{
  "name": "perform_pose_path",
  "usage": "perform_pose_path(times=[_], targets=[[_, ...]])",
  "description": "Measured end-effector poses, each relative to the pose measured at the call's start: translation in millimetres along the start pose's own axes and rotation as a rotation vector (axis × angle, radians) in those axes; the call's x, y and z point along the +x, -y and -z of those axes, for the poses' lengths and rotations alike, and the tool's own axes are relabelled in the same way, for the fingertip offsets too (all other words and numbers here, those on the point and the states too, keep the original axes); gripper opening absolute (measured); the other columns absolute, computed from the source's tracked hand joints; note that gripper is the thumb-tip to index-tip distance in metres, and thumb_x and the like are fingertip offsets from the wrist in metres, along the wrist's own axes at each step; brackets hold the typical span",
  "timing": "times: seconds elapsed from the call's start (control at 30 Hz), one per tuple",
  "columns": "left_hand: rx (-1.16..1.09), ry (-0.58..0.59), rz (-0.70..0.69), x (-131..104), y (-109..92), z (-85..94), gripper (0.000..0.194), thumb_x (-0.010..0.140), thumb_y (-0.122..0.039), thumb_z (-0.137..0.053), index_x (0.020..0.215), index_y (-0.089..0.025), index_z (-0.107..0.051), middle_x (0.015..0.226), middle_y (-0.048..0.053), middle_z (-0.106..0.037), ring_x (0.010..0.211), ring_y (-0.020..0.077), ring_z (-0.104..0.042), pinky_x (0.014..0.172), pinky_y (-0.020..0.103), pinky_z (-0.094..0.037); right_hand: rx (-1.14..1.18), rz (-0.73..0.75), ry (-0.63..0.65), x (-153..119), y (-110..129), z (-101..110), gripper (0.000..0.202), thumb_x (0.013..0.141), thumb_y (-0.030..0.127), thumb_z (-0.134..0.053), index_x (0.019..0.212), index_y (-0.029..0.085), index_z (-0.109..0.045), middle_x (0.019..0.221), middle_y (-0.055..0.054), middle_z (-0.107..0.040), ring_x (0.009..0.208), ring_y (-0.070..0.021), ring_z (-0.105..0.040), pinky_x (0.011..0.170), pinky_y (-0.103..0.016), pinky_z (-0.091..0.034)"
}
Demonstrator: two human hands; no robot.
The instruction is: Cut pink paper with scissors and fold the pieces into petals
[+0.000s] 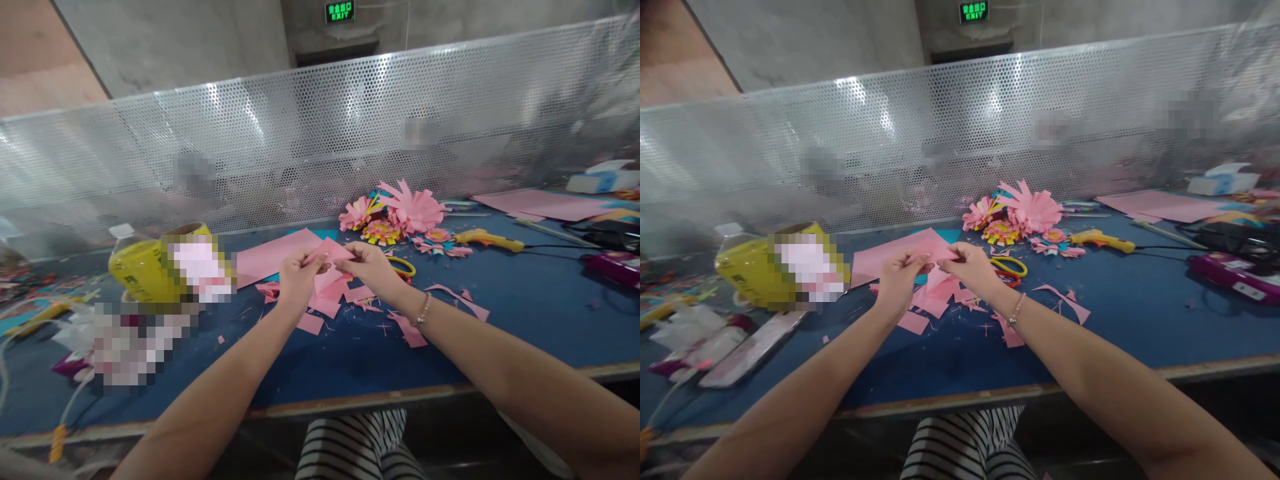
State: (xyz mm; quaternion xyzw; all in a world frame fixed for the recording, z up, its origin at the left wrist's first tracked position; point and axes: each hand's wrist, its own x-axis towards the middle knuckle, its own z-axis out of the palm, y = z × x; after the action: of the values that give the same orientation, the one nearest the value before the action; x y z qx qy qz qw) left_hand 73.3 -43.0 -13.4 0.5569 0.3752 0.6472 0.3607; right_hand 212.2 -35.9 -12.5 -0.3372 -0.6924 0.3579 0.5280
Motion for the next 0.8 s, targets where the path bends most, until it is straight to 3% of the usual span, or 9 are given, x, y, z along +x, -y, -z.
perform_pose_path(times=[0.27,0.53,0.8], targets=[[-0.038,-0.009,0.027,2.0,2.9,-0.8,0.017,0.058,-0.028,-0.063,0.065,-0.013,-0.059,0.056,-0.001,-0.057,0.052,0.0097,-0.057,0.055,0.022,-0.048,0.098,-0.057,-0.010,1.5,-2.0,0.2,0.023,0.059,0.033,-0.062,0.060,0.015,-0.049,0.055,0.003,-0.049,0.057,-0.0096,-0.053,0.054,-0.022,-0.044],[-0.041,0.001,0.056,3.5,2.8,1.4,0.018,0.058,-0.027,-0.063,0.069,-0.013,-0.061,0.059,0.000,-0.058,0.053,0.0096,-0.057,0.055,0.021,-0.048,0.087,-0.022,0.026,1.6,-1.6,1.4,0.031,0.061,0.038,-0.060,0.049,0.015,-0.042,0.048,0.005,-0.043,0.049,-0.0059,-0.044,0.051,-0.022,-0.042],[-0.057,0.000,0.079,5.7,4.4,2.3,0.016,0.056,-0.026,-0.064,0.065,-0.013,-0.060,0.059,0.001,-0.058,0.053,0.0099,-0.057,0.055,0.023,-0.048,0.001,-0.066,0.040,1.7,1.3,5.3,0.030,0.060,0.040,-0.060,0.050,0.013,-0.053,0.050,0.001,-0.052,0.049,-0.0076,-0.049,0.052,-0.023,-0.043]])
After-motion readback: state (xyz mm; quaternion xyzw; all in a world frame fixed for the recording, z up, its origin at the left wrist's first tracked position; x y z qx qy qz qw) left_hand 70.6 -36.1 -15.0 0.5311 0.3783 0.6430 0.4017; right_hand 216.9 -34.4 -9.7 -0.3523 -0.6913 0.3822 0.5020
